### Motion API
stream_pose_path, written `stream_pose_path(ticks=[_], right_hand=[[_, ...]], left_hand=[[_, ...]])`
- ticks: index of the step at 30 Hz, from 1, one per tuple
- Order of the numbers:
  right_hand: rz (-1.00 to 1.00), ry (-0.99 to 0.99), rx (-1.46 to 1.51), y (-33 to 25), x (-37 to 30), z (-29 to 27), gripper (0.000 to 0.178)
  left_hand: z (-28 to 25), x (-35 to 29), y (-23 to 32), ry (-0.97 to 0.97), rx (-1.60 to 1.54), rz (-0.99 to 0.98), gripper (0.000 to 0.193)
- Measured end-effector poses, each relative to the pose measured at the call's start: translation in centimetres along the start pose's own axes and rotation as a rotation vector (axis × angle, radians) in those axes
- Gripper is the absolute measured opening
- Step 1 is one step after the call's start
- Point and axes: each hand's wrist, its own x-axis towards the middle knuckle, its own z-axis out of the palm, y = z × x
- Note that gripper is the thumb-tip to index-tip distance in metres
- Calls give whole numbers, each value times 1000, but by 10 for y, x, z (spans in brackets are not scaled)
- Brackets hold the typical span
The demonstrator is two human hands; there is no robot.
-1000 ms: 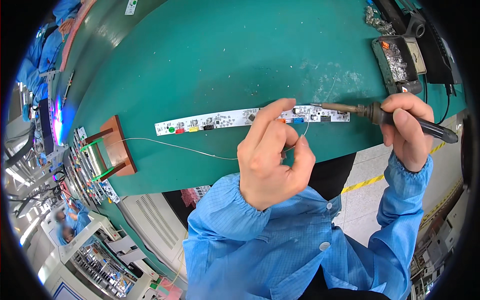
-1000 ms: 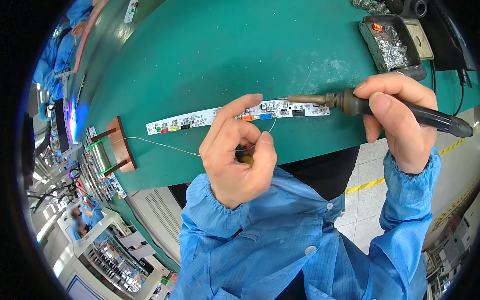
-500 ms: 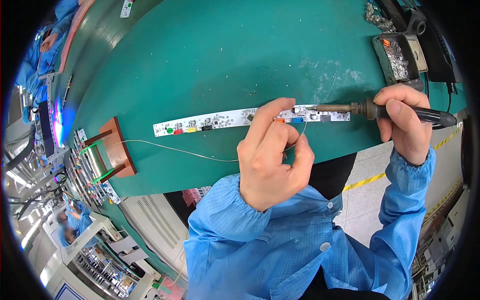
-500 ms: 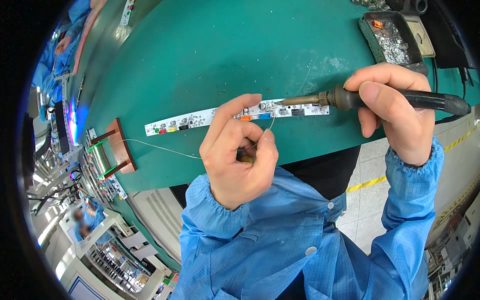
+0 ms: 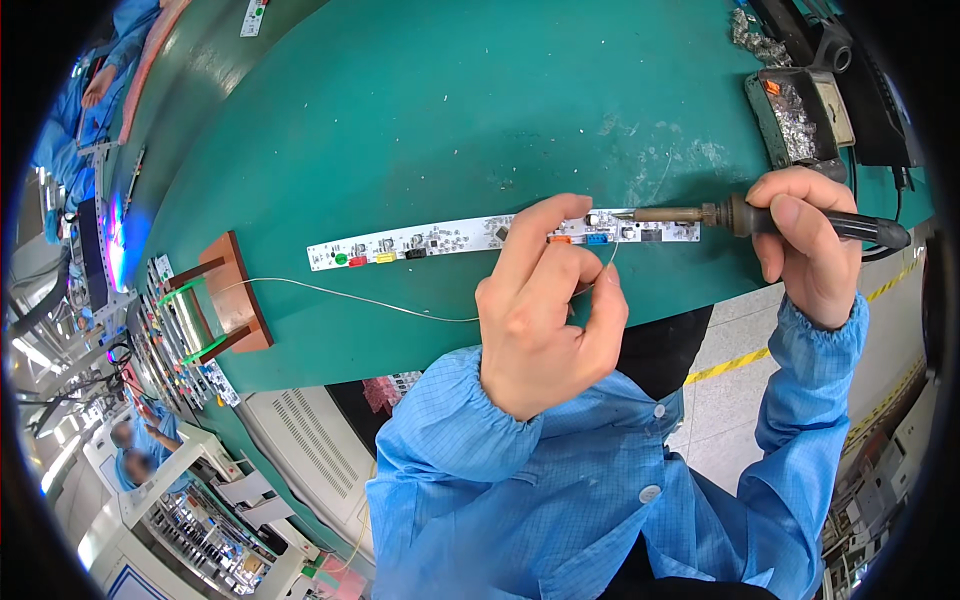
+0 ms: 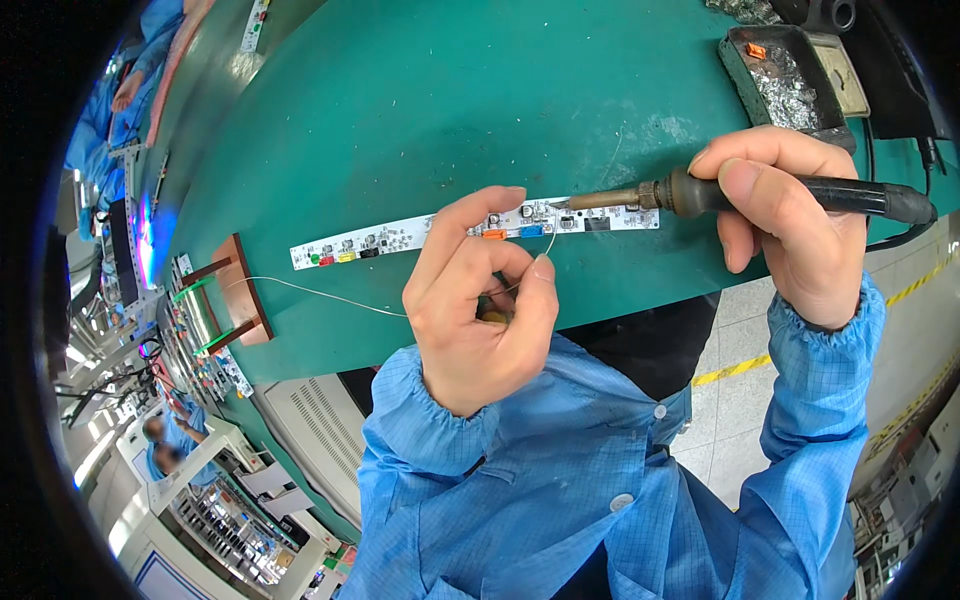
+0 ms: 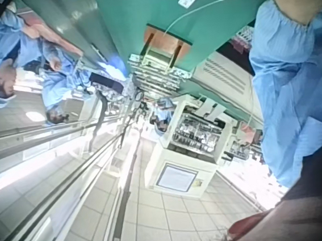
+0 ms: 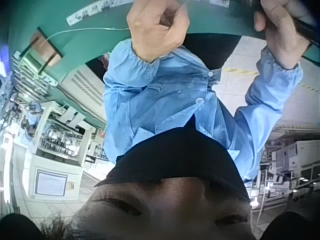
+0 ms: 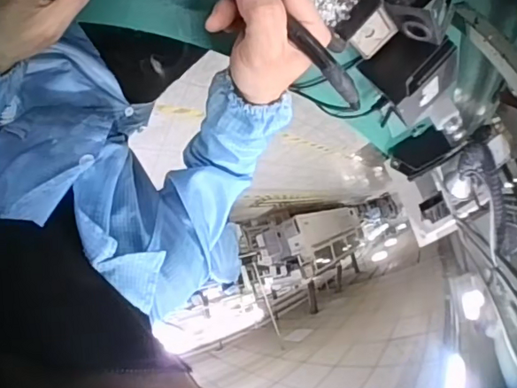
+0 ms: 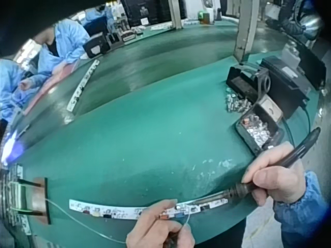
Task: Soldering components onto a PCB strip at an assembly station.
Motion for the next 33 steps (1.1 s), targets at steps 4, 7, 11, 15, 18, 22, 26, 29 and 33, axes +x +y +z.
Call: stream_pose_path(ticks=[4,7,11,15,18,22,26,29,33], right_hand=[[-14,2,-15,0,0,1,23],[-11,10,-15,1,-1,1,23],[-14,30,-23,2,-2,0,23],[-17,30,6,2,-5,-2,23],[-223,170,97,5,-25,-2,27],[-792,492,-159,54,-50,-12,39],[-604,671,-560,73,-59,-15,51],[-628,648,-578,71,-57,-19,51],[-635,650,-515,65,-56,-23,48]], left_hand=[[0,0,0,6,5,-5,12],[0,-1,0,4,-8,-7,12],[1,0,1,0,-6,-1,12],[1,1,2,3,2,2,12],[0,1,2,26,-13,-1,12],[-2,1,5,31,34,3,12],[1,-3,1,58,110,127,11],[-12,-5,18,54,392,273,23],[-49,8,46,-89,432,375,29]])
